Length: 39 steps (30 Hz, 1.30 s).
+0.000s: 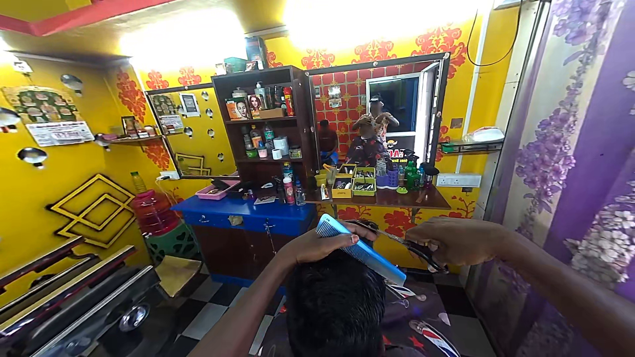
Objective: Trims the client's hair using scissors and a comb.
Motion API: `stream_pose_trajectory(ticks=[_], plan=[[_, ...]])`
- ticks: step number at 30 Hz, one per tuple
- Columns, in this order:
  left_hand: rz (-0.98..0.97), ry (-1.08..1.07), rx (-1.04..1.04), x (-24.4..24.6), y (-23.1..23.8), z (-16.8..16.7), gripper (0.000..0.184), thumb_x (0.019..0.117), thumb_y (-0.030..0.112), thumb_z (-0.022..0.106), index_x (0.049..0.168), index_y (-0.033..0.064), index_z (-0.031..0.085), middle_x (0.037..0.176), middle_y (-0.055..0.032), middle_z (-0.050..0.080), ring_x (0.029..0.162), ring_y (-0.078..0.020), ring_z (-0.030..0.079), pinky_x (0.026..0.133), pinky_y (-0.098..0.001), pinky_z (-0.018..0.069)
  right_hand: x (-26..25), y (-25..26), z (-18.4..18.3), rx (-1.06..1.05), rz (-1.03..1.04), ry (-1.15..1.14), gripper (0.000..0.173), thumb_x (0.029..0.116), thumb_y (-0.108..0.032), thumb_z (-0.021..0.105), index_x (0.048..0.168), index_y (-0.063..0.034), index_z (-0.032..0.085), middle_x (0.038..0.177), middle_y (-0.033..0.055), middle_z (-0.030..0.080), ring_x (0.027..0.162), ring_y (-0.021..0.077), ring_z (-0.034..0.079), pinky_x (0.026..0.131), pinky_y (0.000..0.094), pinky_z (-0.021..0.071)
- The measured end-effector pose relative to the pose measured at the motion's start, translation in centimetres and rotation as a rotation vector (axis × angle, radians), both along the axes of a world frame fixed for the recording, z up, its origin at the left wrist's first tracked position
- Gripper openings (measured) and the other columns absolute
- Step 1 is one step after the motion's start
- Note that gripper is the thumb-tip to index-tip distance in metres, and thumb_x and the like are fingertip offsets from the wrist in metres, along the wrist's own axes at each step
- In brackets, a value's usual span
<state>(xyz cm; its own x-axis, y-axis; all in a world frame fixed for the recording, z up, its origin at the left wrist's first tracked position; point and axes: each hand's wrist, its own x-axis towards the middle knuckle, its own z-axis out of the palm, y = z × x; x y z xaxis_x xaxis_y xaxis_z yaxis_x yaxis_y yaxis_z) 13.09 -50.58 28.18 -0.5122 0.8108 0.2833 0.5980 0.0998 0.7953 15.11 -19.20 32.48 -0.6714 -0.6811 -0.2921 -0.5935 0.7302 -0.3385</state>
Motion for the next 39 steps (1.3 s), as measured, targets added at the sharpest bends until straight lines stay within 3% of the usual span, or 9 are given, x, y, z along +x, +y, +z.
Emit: stream_pose_trajectory(ticks=[6,9,17,24,30,33,35,37,39], plan=[[0.013,0.018,-0.022,-0.1,-0.1,-0.2,0.038,0.1057,0.025,0.043,0.125,0.0054,0.07,0.131,-0.0049,0.067,0.127,-0.0121,0.057,0.111,-0.0333,0.0436,0.3,0.4,-3.1,-0.209,-0.087,-0.116,0.019,0.0941,-0.001,0.067,0.113,-0.0046,0.062,0.096,0.0062,0.068,0.08,0.0142,0.064,0.073,0.0342,0.0528],[0.008,0.026,-0.029,-0.1,-0.1,-0.1,0.039,0.1053,0.023,0.043,0.125,0.0035,0.069,0.133,-0.0075,0.066,0.129,-0.0154,0.056,0.113,-0.0353,0.0427,0.6,0.8,-4.3,-0.294,-0.136,-0.172,0.031,0.0897,-0.004,0.075,0.116,-0.0035,0.06,0.097,0.0075,0.066,0.08,0.0139,0.063,0.073,0.0317,0.053],[0.032,-0.006,-0.042,0.1,-0.1,-0.1,0.035,0.1049,0.024,0.047,0.122,0.0053,0.07,0.126,-0.0024,0.069,0.121,-0.0074,0.06,0.108,-0.0298,0.046,1.6,-0.3,-1.6,-0.02,-0.099,-0.015,0.039,0.0909,-0.017,0.078,0.123,-0.0045,0.06,0.101,0.0135,0.064,0.088,0.0258,0.062,0.081,0.0477,0.0509],[-0.006,-0.005,-0.04,0.1,0.1,-0.1,0.037,0.1065,0.025,0.045,0.126,0.004,0.068,0.129,-0.0042,0.068,0.123,-0.0092,0.059,0.109,-0.0313,0.0457,1.6,-1.0,0.0,0.007,-0.1,0.072,0.024,0.096,-0.007,0.068,0.12,-0.006,0.063,0.094,0.0089,0.065,0.081,0.0216,0.062,0.075,0.0431,0.0507],[-0.031,0.042,-0.037,0.3,0.2,0.1,0.038,0.1062,0.024,0.043,0.124,0.0029,0.069,0.132,-0.0073,0.066,0.128,-0.0141,0.057,0.112,-0.0337,0.043,0.8,0.3,-2.6,-0.269,-0.172,-0.043,0.022,0.0951,-0.003,0.068,0.116,-0.0069,0.064,0.099,0.0046,0.071,0.082,0.0133,0.066,0.075,0.0327,0.0545],[-0.026,0.045,-0.05,0.2,0.2,0.1,0.039,0.1056,0.024,0.043,0.123,0.0032,0.07,0.135,-0.0087,0.065,0.132,-0.018,0.054,0.114,-0.0359,0.0415,1.8,-0.1,-7.0,-0.812,-0.396,-0.133,0.024,0.0924,0.002,0.068,0.115,-0.0035,0.063,0.102,0.0062,0.069,0.09,0.0141,0.068,0.082,0.03,0.0572],[-0.013,0.043,-0.062,0.2,0.1,-0.1,0.039,0.1057,0.023,0.042,0.124,0.004,0.07,0.136,-0.0083,0.064,0.134,-0.0192,0.054,0.115,-0.0365,0.0412,2.7,-1.1,-10.6,-1.152,-0.548,-0.186,0.027,0.0886,0.004,0.058,0.114,-0.0033,0.06,0.107,0.0098,0.069,0.096,0.0192,0.068,0.084,0.0336,0.0568],[-0.003,0.049,-0.061,0.2,0.1,-0.1,0.039,0.1058,0.023,0.042,0.124,0.0044,0.071,0.137,-0.0081,0.064,0.134,-0.0196,0.054,0.115,-0.0371,0.0412,3.6,-2.0,-12.6,-1.313,-0.61,-0.299,0.03,0.0891,-0.004,0.047,0.118,-0.0037,0.056,0.11,0.0091,0.067,0.099,0.0184,0.066,0.087,0.0341,0.0557],[0.023,0.044,-0.066,0.4,0.1,0.1,0.039,0.1061,0.024,0.041,0.123,0.0055,0.071,0.136,-0.0076,0.065,0.133,-0.0196,0.054,0.115,-0.0377,0.0415,4.5,-2.8,-13.2,-1.307,-0.584,-0.344,0.034,0.0953,-0.017,0.049,0.126,-0.0052,0.056,0.112,0.0057,0.065,0.1,0.0153,0.065,0.088,0.0323,0.0555]])
